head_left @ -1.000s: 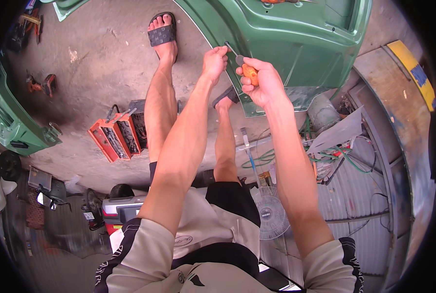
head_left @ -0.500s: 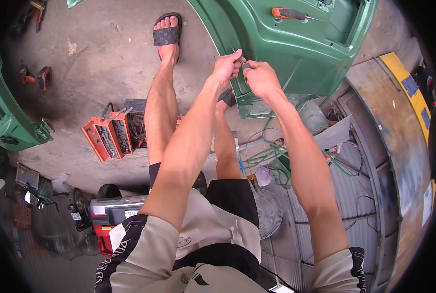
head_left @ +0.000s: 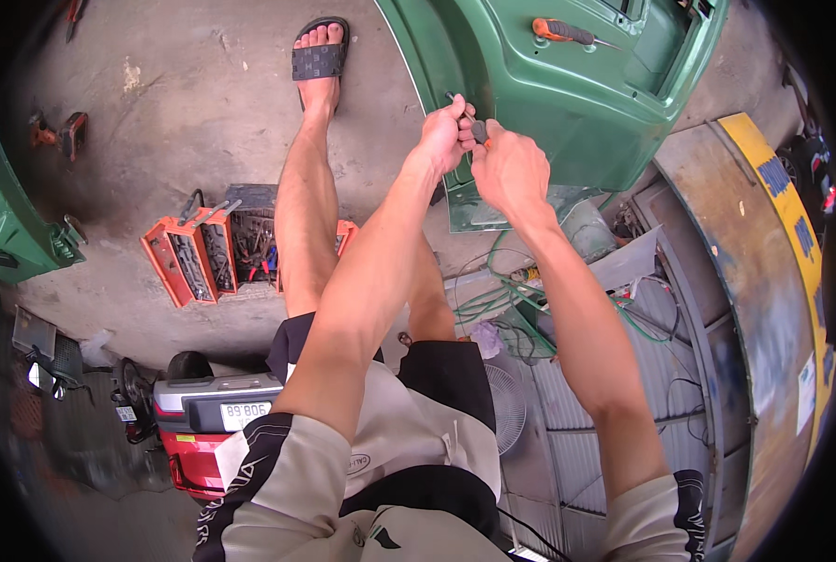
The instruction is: The person uses a screwdriver to remove screws from a green car door panel, rotating the tool by hand while sitting on the floor.
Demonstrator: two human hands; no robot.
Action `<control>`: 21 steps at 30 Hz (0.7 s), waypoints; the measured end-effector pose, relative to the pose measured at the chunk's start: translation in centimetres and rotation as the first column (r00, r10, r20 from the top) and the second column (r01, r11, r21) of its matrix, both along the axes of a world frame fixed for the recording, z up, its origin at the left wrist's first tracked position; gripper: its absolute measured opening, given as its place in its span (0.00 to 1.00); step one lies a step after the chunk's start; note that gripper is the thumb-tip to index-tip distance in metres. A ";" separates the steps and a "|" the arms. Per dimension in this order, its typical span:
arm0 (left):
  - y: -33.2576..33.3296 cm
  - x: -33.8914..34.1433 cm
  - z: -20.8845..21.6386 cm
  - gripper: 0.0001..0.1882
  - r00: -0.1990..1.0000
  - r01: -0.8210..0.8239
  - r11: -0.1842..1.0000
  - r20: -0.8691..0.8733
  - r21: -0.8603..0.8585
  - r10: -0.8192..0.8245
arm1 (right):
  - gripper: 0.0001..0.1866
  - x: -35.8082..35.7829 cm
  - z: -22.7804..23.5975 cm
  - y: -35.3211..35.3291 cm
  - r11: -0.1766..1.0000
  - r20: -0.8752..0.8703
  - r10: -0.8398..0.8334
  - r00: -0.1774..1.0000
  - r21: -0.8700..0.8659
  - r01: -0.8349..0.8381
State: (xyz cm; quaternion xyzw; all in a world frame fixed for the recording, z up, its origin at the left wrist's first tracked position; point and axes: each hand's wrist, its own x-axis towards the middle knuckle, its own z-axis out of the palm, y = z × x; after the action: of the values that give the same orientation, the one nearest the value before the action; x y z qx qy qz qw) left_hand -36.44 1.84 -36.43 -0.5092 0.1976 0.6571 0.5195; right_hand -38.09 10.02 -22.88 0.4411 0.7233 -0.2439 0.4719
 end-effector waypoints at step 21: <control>0.0 -0.5 0.7 0.18 0.988 0.150 0.986 -0.027 -0.070 -0.152 | 0.28 1.8 1.0 -0.5 0.971 -0.236 0.221 0.946 0.142 -0.191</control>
State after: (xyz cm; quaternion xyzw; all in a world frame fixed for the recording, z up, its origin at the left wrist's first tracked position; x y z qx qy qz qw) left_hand -36.94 1.80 -35.77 -0.4995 0.2661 0.6170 0.5468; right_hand -36.33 9.51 -21.86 0.3555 0.8322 -0.2041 0.3733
